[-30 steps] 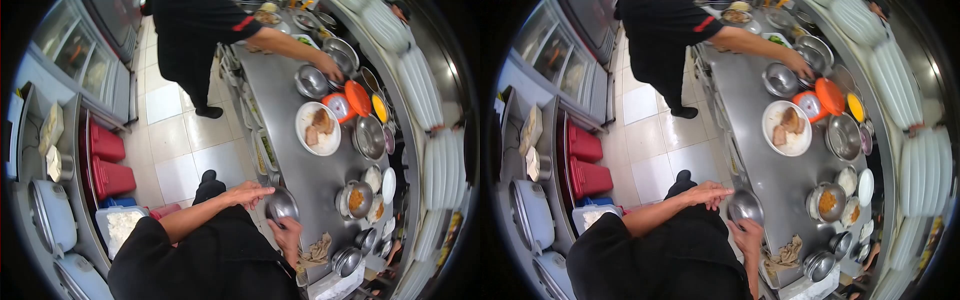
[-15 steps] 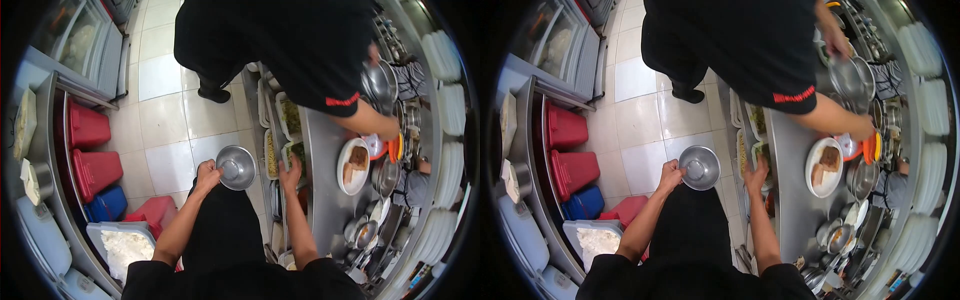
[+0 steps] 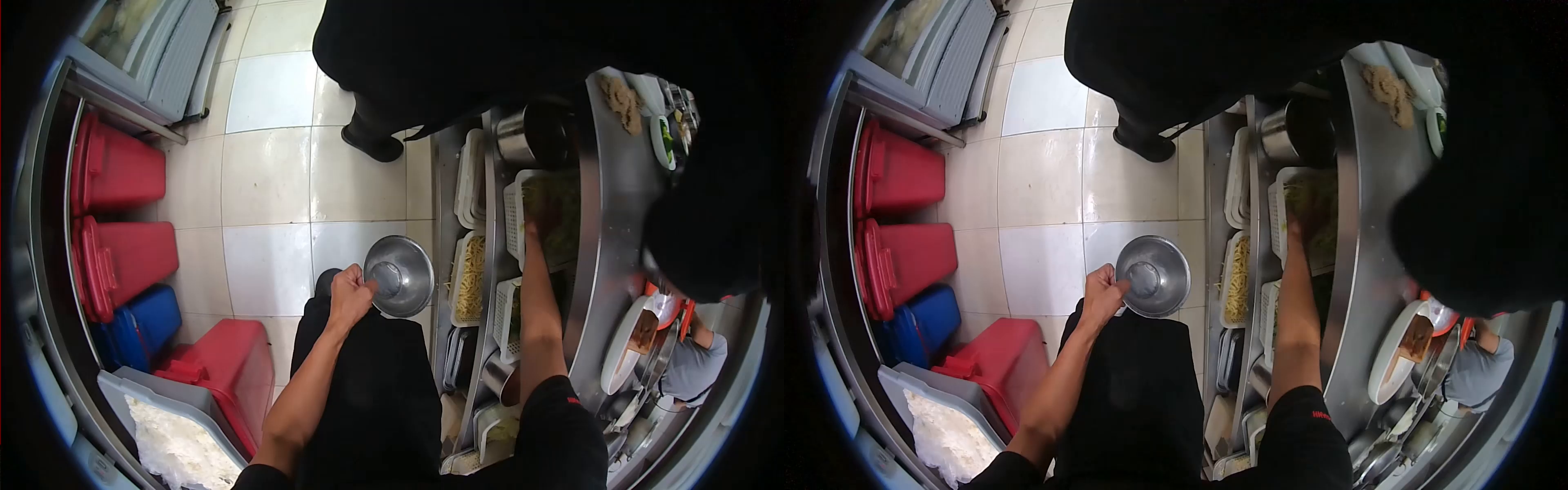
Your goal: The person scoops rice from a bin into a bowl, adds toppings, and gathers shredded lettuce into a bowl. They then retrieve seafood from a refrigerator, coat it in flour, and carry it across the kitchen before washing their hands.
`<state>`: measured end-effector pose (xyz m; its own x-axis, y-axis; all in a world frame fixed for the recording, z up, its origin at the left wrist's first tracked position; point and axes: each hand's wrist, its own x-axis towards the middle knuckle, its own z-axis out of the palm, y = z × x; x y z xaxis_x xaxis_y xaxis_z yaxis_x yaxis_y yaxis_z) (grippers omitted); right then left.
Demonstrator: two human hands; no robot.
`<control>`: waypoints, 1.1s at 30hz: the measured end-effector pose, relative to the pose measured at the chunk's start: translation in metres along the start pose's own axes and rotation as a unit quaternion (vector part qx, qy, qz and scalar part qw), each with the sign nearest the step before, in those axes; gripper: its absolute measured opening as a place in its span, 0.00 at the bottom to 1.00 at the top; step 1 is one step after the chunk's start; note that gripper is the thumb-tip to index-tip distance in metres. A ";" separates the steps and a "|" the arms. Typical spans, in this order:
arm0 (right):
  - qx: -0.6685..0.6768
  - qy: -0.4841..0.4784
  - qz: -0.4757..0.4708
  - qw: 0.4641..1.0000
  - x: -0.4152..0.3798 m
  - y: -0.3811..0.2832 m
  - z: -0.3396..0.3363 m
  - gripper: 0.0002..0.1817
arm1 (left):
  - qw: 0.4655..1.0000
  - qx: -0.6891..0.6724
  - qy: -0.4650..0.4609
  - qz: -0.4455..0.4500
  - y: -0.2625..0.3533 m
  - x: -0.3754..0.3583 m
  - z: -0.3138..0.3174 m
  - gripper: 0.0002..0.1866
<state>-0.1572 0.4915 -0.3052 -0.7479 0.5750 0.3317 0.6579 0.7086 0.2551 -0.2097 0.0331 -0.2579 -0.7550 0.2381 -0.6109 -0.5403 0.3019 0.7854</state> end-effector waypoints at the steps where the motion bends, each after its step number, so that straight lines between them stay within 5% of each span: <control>1: 0.000 -0.003 -0.002 1.000 -0.001 -0.001 0.003 0.39 | 1.000 -0.011 -0.003 -0.006 -0.005 0.001 0.001 0.13; 5: 0.013 -0.139 0.037 0.989 0.004 0.001 -0.011 0.23 | 0.999 -0.034 -0.014 -0.020 -0.014 0.003 0.008 0.13; 7: 0.241 -0.258 0.119 0.928 0.001 0.012 -0.003 0.20 | 0.999 -0.043 -0.018 -0.022 -0.011 0.003 0.014 0.13; 11: 0.418 -0.251 0.182 0.854 -0.033 0.002 -0.044 0.18 | 0.998 -0.043 -0.037 -0.021 -0.008 0.004 0.026 0.13; 13: 0.344 -0.098 0.134 0.924 -0.040 -0.005 -0.069 0.22 | 0.998 -0.038 -0.043 -0.017 0.003 0.002 0.029 0.14; 14: 0.186 -0.052 0.162 0.968 -0.038 -0.015 -0.081 0.28 | 0.998 -0.039 -0.045 -0.017 0.008 0.001 0.032 0.14; 17: 0.080 -0.051 0.151 0.984 -0.029 -0.020 -0.070 0.34 | 0.998 -0.025 -0.051 -0.026 0.015 0.004 0.042 0.14; 21: 0.210 -0.133 0.106 0.963 -0.019 -0.017 -0.057 0.27 | 0.997 -0.022 -0.068 -0.014 0.016 0.009 0.061 0.15; 29: 0.307 0.003 0.259 0.916 -0.046 0.003 -0.062 0.12 | 0.993 -0.042 -0.108 -0.004 0.045 0.014 0.097 0.15; 30: 0.170 0.005 0.140 0.975 -0.058 0.028 -0.029 0.12 | 0.992 -0.046 -0.116 -0.004 0.047 0.017 0.101 0.14; 33: 0.304 0.003 0.242 0.921 -0.060 0.035 -0.058 0.12 | 0.990 -0.059 -0.126 0.005 0.052 0.029 0.118 0.15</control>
<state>-0.0838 0.4581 -0.2636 -0.3778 0.8830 0.2784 0.7420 0.4686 -0.4794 -0.2161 0.1646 -0.2461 -0.6521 0.4678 -0.5966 -0.5837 0.1924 0.7888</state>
